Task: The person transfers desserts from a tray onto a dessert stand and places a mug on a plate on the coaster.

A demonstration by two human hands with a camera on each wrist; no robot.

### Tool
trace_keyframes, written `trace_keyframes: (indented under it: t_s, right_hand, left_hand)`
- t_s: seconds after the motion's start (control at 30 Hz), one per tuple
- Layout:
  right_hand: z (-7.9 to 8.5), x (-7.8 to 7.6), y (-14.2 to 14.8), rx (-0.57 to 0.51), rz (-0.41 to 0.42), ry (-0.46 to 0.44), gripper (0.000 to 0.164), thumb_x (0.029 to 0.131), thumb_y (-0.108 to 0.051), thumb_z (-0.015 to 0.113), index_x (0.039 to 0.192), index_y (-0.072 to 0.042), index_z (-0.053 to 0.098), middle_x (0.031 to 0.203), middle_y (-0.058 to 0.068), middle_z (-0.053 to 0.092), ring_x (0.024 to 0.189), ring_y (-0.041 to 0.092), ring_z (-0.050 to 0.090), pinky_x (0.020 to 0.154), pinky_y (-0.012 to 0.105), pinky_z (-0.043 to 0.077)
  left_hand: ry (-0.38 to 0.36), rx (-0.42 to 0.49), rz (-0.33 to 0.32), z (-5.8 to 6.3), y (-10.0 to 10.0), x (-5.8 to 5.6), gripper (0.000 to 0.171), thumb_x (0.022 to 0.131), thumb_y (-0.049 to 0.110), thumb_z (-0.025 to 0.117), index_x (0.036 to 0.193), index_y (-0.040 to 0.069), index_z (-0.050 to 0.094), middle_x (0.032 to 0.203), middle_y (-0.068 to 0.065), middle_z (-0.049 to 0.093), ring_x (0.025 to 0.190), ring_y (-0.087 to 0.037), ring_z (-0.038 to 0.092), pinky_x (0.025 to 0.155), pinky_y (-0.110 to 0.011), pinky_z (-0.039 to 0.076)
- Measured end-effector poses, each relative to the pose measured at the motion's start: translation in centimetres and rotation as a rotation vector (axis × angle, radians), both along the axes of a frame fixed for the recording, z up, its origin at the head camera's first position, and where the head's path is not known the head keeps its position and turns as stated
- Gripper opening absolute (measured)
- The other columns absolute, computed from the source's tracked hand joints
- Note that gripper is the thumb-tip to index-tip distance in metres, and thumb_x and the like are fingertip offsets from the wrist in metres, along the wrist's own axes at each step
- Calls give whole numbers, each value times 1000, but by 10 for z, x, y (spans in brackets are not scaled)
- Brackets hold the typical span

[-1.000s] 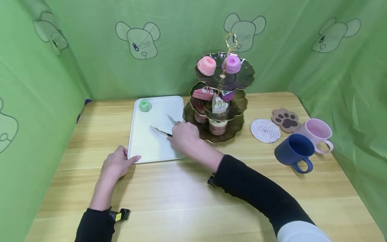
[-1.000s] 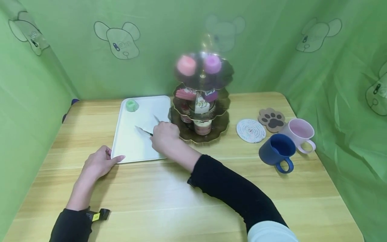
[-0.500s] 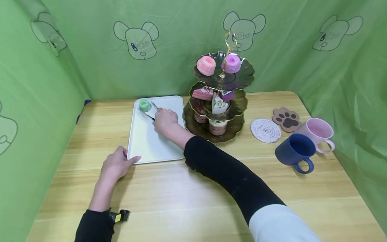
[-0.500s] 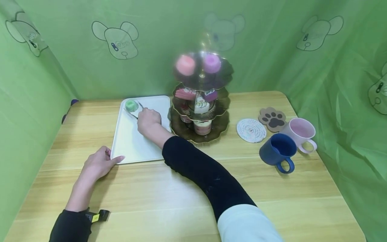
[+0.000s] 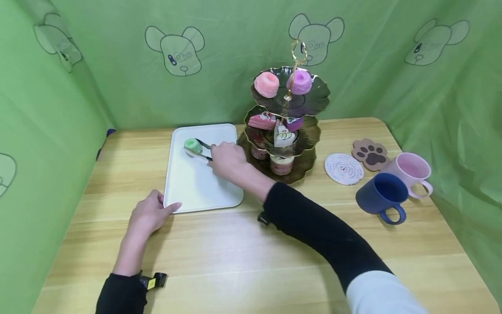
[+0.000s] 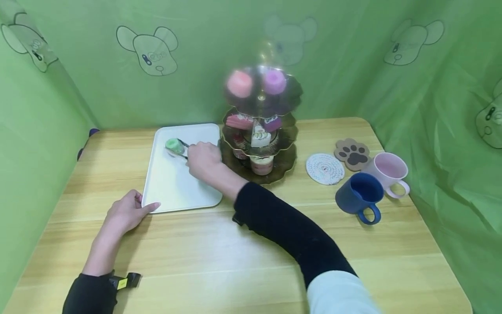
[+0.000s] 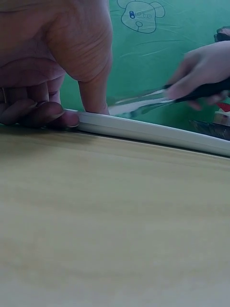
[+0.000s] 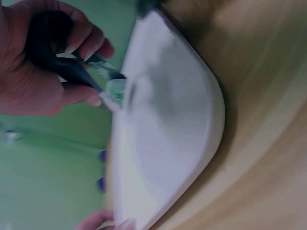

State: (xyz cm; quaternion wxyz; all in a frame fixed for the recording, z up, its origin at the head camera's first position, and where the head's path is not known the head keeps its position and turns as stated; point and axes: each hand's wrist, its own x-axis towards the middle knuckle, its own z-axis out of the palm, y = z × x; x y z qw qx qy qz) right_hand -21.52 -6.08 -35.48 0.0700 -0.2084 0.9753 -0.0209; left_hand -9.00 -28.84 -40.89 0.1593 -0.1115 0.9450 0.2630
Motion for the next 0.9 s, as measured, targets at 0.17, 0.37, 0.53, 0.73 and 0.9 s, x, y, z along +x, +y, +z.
trace_keyframes:
  t_s: [0.17, 0.37, 0.53, 0.73, 0.9]
  right_hand:
    - [38, 48, 52, -49, 101, 120, 51, 103, -53, 65, 139, -18, 65, 91, 9, 72, 81, 30, 71, 60, 44, 56]
    - [103, 103, 115, -175, 168, 258, 56, 102, -48, 69, 147, -15, 62, 79, 5, 67, 65, 25, 63, 49, 41, 48]
    - [150, 134, 166, -265, 201, 367, 59, 101, -43, 72, 149, -10, 61, 70, 1, 60, 52, 15, 48, 44, 34, 36]
    - [182, 139, 216, -227, 141, 473, 56, 101, -38, 74, 149, -12, 61, 57, -6, 45, 43, 9, 35, 42, 33, 31]
    - [189, 122, 244, -159, 38, 417, 53, 104, -44, 67, 148, -14, 62, 51, -3, 38, 39, 14, 30, 39, 33, 25]
  left_hand:
    - [-9, 9, 2, 1, -1, 2, 59, 100, 51, 71, 111, -2, 49, 90, -15, 59, 75, -28, 53, 65, -37, 40]
    - [2, 12, -2, 3, -2, 3, 58, 100, 51, 70, 112, -2, 49, 95, -17, 61, 78, -29, 55, 67, -37, 41]
    - [4, 19, -13, 3, 0, 1, 60, 100, 53, 69, 112, -2, 49, 94, -17, 61, 77, -29, 54, 66, -37, 41]
    - [3, 11, -19, 3, 1, -1, 62, 100, 54, 68, 114, -3, 48, 95, -17, 60, 78, -30, 54, 67, -38, 41]
    - [-15, 2, -16, 2, 0, 0, 61, 101, 54, 68, 114, -3, 48, 94, -17, 59, 79, -31, 54, 67, -38, 40]
